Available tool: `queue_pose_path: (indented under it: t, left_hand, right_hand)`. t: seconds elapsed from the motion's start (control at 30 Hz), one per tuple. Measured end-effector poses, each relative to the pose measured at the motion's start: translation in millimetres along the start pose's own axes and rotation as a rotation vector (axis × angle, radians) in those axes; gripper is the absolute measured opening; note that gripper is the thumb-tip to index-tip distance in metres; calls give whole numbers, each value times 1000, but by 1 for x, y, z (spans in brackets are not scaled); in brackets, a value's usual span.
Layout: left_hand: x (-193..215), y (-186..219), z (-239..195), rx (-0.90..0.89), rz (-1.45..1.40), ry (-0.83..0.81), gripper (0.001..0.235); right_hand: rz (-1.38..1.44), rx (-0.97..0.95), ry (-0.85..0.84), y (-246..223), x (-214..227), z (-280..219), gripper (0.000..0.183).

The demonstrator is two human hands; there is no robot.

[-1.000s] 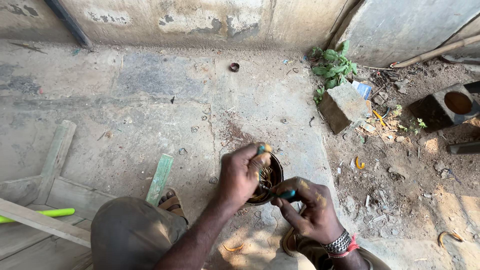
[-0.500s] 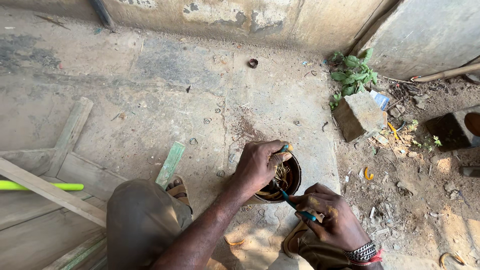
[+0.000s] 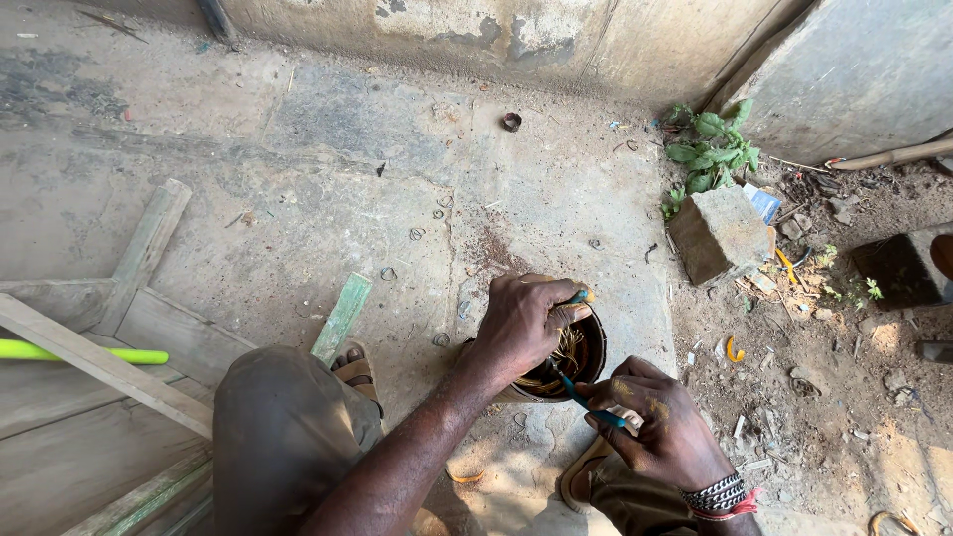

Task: The person sits on the ground and uses pliers to cut a coiled metal wire inside a metal can. They repeatedly pull sections of the wire from the coil and cut them into smaller pieces, which fall into the can.

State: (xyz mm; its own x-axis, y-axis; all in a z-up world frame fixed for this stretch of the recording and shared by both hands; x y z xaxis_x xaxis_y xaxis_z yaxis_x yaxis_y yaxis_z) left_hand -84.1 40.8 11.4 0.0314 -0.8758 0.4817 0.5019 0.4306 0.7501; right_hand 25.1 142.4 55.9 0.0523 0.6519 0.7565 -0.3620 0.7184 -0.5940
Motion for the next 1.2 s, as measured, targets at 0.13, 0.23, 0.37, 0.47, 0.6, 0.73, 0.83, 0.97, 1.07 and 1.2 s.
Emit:
queue_pose_path:
  t: [0.13, 0.23, 0.37, 0.47, 0.6, 0.73, 0.83, 0.97, 1.07, 1.2]
  left_hand:
    - [2, 0, 1, -74, 12, 22, 22]
    - [-1, -6, 3, -42, 19, -7, 23]
    - [-13, -3, -7, -43, 84, -84, 27]
    - [-11, 12, -16, -109, 68, -88, 55]
    - [-5, 16, -33, -114, 34, -233, 112]
    - [1, 28, -35, -199, 115, -286, 154]
    - [7, 36, -34, -221, 157, -216, 148]
    - [15, 26, -32, -98, 81, -86, 116]
    - [20, 26, -31, -66, -25, 43, 82]
    - [24, 48, -19, -101, -194, 114, 56]
  right_hand:
    - [-43, -34, 13, 1, -3, 1, 30]
    - [-85, -54, 14, 0, -8, 2, 27]
    - [-153, -86, 64, 3, -8, 1, 23]
    - [-164, -103, 58, 10, -13, -1, 28]
    - [-61, -54, 202, 23, -17, 1, 49]
    - [-34, 32, 367, 33, -33, 8, 132]
    - [-16, -45, 266, 51, -61, 16, 144]
    - [16, -41, 247, 61, -76, 21, 149]
    - [-48, -152, 165, 77, -95, 21, 113]
    - [401, -56, 493, 67, -75, 28, 83]
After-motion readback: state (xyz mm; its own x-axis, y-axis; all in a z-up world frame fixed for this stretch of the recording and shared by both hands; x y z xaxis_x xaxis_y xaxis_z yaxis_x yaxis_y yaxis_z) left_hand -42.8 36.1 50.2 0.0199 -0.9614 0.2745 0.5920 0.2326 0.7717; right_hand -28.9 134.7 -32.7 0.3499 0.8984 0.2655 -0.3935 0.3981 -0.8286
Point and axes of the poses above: each hand's wrist, its own z-axis towards the middle knuckle, its own x-axis out of the back of the hand, y = z × x, the point moved 10 cm from there along z, towards the middle knuckle, and after that the axes turned 13 degrees about y, right-handed, at the moved point
